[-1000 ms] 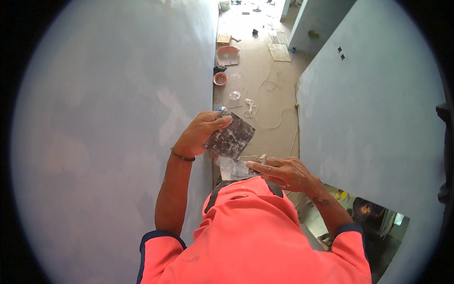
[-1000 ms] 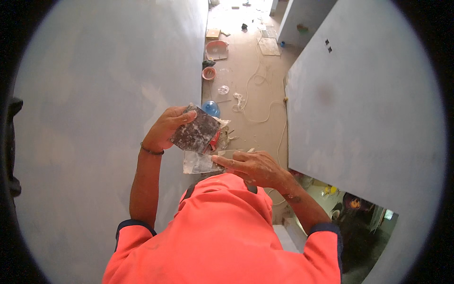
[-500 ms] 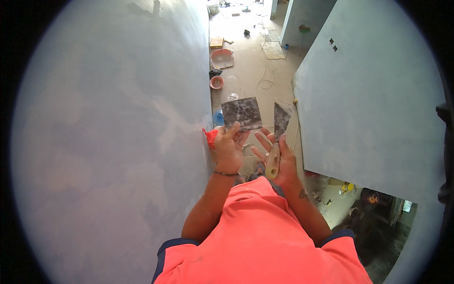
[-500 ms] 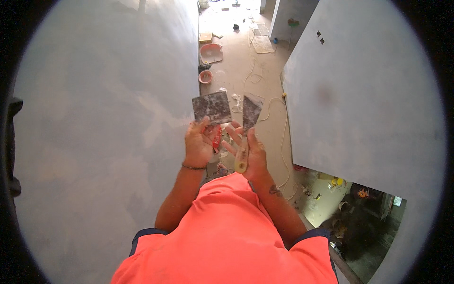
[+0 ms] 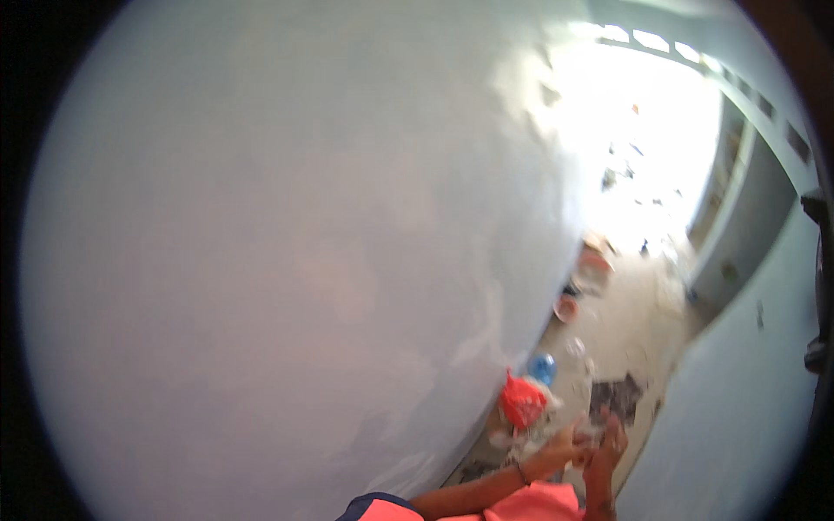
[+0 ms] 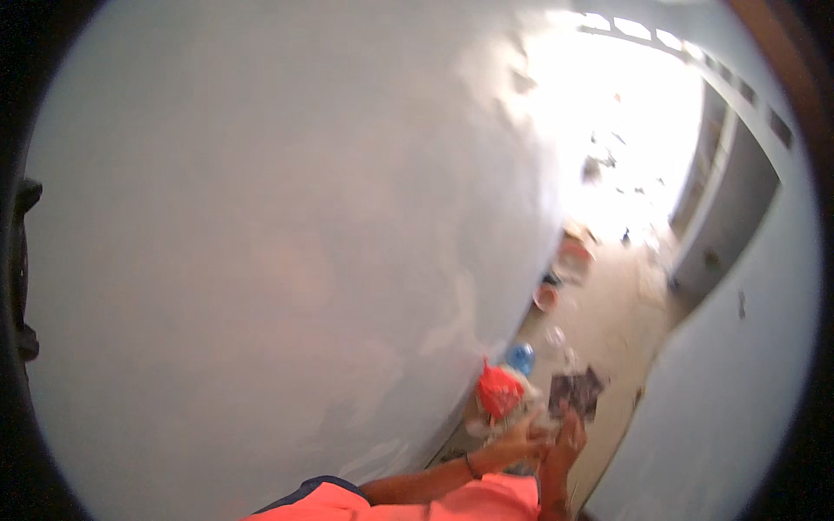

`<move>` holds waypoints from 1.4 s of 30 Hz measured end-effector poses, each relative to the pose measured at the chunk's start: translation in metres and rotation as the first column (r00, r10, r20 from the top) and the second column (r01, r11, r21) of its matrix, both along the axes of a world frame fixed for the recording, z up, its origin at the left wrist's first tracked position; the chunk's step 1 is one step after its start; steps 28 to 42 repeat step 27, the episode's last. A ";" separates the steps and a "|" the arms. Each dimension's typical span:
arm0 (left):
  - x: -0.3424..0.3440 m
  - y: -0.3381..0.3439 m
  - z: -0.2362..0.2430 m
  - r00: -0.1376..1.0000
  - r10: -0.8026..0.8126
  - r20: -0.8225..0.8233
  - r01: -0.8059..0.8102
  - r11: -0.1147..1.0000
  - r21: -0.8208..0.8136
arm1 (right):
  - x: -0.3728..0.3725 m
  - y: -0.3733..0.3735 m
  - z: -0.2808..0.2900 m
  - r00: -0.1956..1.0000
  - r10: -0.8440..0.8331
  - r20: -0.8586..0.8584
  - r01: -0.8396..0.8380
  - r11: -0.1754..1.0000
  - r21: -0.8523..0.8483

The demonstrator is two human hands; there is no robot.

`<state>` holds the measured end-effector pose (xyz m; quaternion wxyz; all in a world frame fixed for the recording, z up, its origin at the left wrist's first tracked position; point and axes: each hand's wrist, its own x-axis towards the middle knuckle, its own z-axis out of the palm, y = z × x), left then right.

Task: The person uses a trowel to apply and smooth plaster along the corner and surface of a white wall. They repeatedly scrape the trowel against a larger flat tool to remove excess material and continue spreading the plaster in long strokes.

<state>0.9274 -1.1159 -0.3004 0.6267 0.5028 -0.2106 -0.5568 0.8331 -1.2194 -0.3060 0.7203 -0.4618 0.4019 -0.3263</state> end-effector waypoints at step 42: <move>0.359 0.141 0.332 -0.673 -0.179 0.717 -0.598 0.703 -0.386 | 0.359 0.059 0.278 0.757 0.324 0.567 0.266 0.639 -0.721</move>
